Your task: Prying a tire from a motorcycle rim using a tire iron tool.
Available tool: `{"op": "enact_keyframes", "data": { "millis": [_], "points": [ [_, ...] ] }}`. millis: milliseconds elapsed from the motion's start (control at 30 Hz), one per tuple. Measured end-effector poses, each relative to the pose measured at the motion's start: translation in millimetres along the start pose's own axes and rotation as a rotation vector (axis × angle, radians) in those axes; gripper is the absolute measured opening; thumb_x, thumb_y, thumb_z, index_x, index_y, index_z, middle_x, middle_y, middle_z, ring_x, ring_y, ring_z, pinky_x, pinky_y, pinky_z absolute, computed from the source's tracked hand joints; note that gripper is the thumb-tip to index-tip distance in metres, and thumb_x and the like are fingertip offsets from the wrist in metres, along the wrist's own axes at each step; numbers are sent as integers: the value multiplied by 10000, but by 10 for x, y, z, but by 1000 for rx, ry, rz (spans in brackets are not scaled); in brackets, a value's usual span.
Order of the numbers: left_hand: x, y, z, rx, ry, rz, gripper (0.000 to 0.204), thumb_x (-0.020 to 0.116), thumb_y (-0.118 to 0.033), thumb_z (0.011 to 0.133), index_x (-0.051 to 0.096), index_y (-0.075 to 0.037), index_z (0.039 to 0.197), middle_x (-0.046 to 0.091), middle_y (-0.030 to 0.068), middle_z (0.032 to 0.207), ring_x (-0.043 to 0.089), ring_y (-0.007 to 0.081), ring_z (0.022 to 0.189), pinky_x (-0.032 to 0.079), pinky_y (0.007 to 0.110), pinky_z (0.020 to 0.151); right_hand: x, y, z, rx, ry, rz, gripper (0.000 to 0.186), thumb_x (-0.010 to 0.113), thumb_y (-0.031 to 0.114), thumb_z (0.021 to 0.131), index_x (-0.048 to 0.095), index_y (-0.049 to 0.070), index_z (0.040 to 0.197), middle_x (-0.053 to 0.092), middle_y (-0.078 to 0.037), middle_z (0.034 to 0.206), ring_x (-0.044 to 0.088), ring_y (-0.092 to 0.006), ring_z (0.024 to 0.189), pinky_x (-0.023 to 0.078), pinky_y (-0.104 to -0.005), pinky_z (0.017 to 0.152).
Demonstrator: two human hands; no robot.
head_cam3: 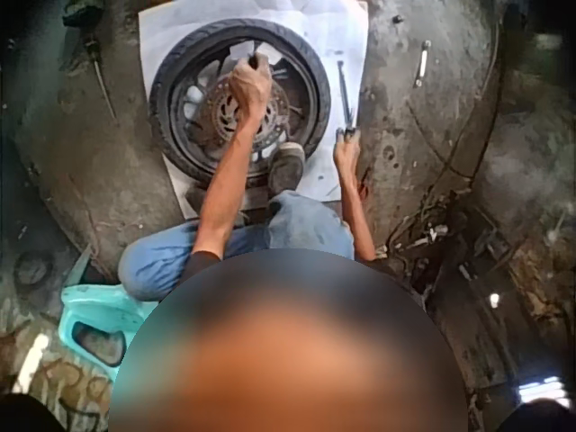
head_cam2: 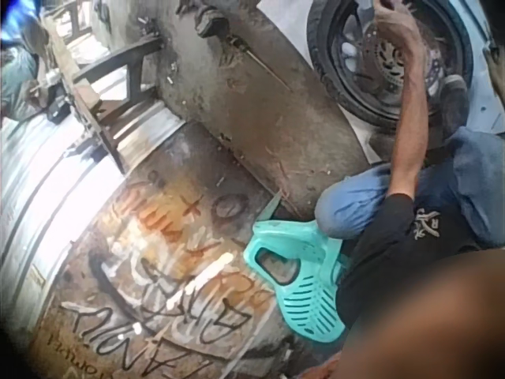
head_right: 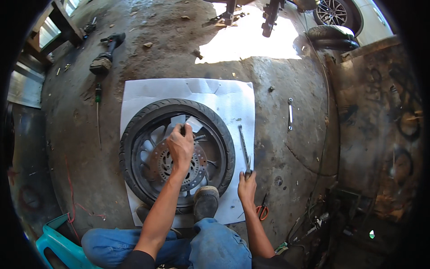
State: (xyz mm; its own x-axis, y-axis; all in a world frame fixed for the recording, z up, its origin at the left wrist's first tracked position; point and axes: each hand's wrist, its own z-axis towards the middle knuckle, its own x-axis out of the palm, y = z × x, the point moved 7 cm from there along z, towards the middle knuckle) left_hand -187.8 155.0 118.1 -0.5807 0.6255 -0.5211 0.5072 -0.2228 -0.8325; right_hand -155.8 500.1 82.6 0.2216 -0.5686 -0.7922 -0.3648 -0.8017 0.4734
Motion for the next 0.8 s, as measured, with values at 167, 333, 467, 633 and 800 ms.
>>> {"op": "enact_keyframes", "data": {
  "millis": [167, 333, 467, 633, 800],
  "points": [
    [88, -185, 31, 291, -132, 259, 364, 611, -299, 988, 690, 15, 822, 691, 173, 772, 669, 369, 886, 502, 500, 891, 97, -719, -246, -27, -167, -428, 601, 650, 209, 978, 412, -49, 1467, 500, -353, 1325, 513, -493, 1230, 421, -526, 1042],
    [105, -54, 42, 252, -148, 253, 323, 651, -296, 955, 691, 5, 845, 681, 213, 865, 620, 404, 910, 470, 517, 925, 53, 183, 383, -317, -223, -363, 576, 685, 146, 936, 463, -24, 1440, 498, -289, 1337, 513, -448, 1236, 417, -515, 1051],
    [338, -80, -8, 265, -47, 155, 314, 648, -281, 952, 699, 10, 848, 686, 224, 808, 646, 381, 856, 450, 516, 972, 197, 68, 979, -327, -68, -309, 486, 679, 90, 917, 531, -12, 1368, 534, -236, 1275, 531, -434, 1184, 450, -486, 1003],
    [450, -18, -58, 387, 90, 208, 380, 643, -358, 963, 729, -10, 838, 699, 132, 699, 667, 292, 839, 333, 524, 1072, 312, 34, 1102, -361, 60, -213, 344, 622, 82, 957, 559, -42, 1272, 594, -265, 1094, 607, -448, 992, 476, -518, 887],
    [404, -17, 14, 240, 123, 60, 392, 605, -355, 988, 730, -46, 782, 667, 26, 580, 663, 257, 778, 372, 444, 1022, -66, 597, 1027, -223, -41, 11, 316, 463, 174, 1051, 615, -76, 1168, 676, -304, 1036, 662, -416, 963, 489, -470, 868]
  ]
}}
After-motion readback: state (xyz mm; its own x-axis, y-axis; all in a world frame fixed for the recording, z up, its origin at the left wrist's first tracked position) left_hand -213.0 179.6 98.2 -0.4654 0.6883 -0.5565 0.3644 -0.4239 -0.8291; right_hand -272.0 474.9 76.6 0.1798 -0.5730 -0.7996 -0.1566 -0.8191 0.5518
